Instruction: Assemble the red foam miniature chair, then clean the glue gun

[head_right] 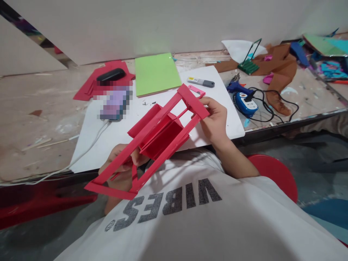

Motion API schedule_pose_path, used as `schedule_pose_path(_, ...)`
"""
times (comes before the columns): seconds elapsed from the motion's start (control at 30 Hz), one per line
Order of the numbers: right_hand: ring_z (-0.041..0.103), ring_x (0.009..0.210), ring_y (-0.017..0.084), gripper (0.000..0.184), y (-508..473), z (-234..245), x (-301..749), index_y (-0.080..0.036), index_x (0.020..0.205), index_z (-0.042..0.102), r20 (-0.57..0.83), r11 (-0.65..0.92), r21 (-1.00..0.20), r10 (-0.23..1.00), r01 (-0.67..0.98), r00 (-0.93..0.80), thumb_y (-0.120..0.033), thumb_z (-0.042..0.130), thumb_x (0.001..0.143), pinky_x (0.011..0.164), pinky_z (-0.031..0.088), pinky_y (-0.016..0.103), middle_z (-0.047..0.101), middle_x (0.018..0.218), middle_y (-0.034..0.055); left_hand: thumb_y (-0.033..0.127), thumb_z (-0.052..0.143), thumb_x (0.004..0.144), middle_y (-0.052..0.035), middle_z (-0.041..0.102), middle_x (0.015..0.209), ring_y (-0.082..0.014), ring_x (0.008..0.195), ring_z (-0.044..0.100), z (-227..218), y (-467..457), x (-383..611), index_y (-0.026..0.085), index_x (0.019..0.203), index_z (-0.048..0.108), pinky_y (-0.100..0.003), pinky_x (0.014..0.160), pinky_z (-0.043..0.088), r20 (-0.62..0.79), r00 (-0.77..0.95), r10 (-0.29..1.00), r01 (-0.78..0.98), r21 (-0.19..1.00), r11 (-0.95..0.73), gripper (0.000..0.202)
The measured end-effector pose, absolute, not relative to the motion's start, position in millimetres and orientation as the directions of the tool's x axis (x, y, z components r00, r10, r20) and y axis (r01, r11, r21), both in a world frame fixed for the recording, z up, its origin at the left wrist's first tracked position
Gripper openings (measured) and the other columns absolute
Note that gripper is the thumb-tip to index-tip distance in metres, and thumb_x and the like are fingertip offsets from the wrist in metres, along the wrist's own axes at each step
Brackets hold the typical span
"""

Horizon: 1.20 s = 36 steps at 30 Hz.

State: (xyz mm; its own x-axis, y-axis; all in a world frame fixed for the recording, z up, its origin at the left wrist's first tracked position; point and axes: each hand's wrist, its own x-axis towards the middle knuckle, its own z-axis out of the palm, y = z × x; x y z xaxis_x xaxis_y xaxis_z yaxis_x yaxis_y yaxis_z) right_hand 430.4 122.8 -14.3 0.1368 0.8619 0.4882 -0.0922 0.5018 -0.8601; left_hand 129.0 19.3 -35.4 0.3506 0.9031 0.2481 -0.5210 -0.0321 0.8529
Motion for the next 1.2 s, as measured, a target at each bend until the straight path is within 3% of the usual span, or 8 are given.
schedule_pose_path(0.1, 0.072, 0.067, 0.015, 0.044, 124, -15, 431, -0.027, 0.092, 0.089, 0.487, 0.498, -0.865, 0.863, -0.065, 0.135, -0.064, 0.110, 0.081, 0.064, 0.068, 0.031, 0.081, 0.088, -0.0014, 0.033, 0.086, 0.080, -0.0038, 0.069, 0.067, -0.0159, 0.058, 0.051, -35, 20, 130, 0.019, 0.088, 0.090, -0.030, 0.061, 0.038, 0.263, 0.346, 0.900, -0.532, 0.846, -0.043, 0.017)
schedule_pose_path(0.4, 0.070, 0.064, 0.014, 0.052, 127, -17, 431, -0.026, 0.098, 0.078, 0.454, 0.474, -0.871, 0.878, -0.133, 0.152, -0.059, 0.113, 0.079, 0.060, 0.063, 0.031, 0.080, 0.094, -0.0021, 0.035, 0.087, 0.080, -0.0034, 0.069, 0.066, -0.0149, 0.055, 0.047, -29, 19, 135, 0.019, 0.085, 0.089, -0.030, 0.063, 0.041, 0.244, 0.307, 0.920, -0.524, 0.850, -0.050, 0.016)
schedule_pose_path(0.67, 0.070, 0.073, 0.016, 0.056, 124, -15, 433, -0.025, 0.090, 0.073, 0.448, 0.448, -0.893, 0.880, 0.036, 0.157, -0.073, 0.102, 0.090, 0.073, 0.067, 0.034, 0.073, 0.082, -0.0020, 0.033, 0.091, 0.081, -0.0037, 0.068, 0.066, -0.0122, 0.055, 0.046, -25, 20, 134, 0.018, 0.082, 0.087, -0.028, 0.064, 0.044, 0.231, 0.354, 0.907, -0.517, 0.856, -0.016, 0.016)
schedule_pose_path(0.83, 0.075, 0.083, 0.016, 0.055, 125, -16, 429, -0.029, 0.106, 0.074, 0.497, 0.522, -0.852, 0.829, -0.035, 0.257, -0.072, 0.104, 0.088, 0.068, 0.066, 0.029, 0.077, 0.097, -0.0010, 0.035, 0.093, 0.085, -0.0030, 0.064, 0.065, -0.0112, 0.052, 0.042, -23, 18, 132, 0.016, 0.084, 0.088, -0.028, 0.061, 0.048, 0.219, 0.387, 0.896, -0.527, 0.849, 0.020, 0.019)
schedule_pose_path(0.93, 0.077, 0.084, 0.020, 0.055, 121, -12, 427, -0.028, 0.100, 0.077, 0.489, 0.503, -0.864, 0.844, -0.008, 0.222, -0.075, 0.102, 0.088, 0.066, 0.069, 0.033, 0.080, 0.098, 0.0021, 0.032, 0.091, 0.089, -0.0016, 0.063, 0.067, -0.0124, 0.055, 0.047, -26, 16, 132, 0.016, 0.089, 0.090, -0.028, 0.065, 0.050, 0.222, 0.382, 0.897, -0.557, 0.830, 0.032, 0.016)
schedule_pose_path(1.0, 0.080, 0.088, 0.023, 0.054, 118, -8, 426, -0.026, 0.091, 0.078, 0.486, 0.489, -0.872, 0.851, 0.039, 0.199, -0.076, 0.099, 0.091, 0.076, 0.074, 0.039, 0.081, 0.095, 0.0036, 0.030, 0.091, 0.089, -0.0012, 0.064, 0.067, -0.0136, 0.058, 0.051, -29, 15, 132, 0.016, 0.092, 0.090, -0.028, 0.067, 0.050, 0.223, 0.370, 0.902, -0.572, 0.819, 0.033, 0.014)
schedule_pose_path(1.1, 0.084, 0.098, 0.028, 0.050, 115, -7, 426, -0.025, 0.090, 0.082, 0.523, 0.522, -0.850, 0.822, 0.066, 0.226, -0.072, 0.100, 0.093, 0.093, 0.077, 0.048, 0.083, 0.093, 0.0036, 0.029, 0.089, 0.088, -0.0059, 0.075, 0.075, -0.0171, 0.065, 0.061, -32, 14, 132, 0.015, 0.094, 0.091, -0.029, 0.068, 0.050, 0.236, 0.371, 0.898, -0.584, 0.811, 0.028, 0.015)
schedule_pose_path(1.2, 0.086, 0.097, 0.029, 0.045, 116, -9, 427, -0.028, 0.093, 0.086, 0.538, 0.536, -0.841, 0.812, 0.075, 0.228, -0.070, 0.100, 0.094, 0.095, 0.078, 0.050, 0.085, 0.092, 0.0029, 0.027, 0.087, 0.086, -0.0101, 0.085, 0.088, -0.0217, 0.075, 0.071, -33, 16, 130, 0.016, 0.095, 0.093, -0.032, 0.071, 0.053, 0.246, 0.360, 0.900, -0.576, 0.817, 0.007, 0.015)
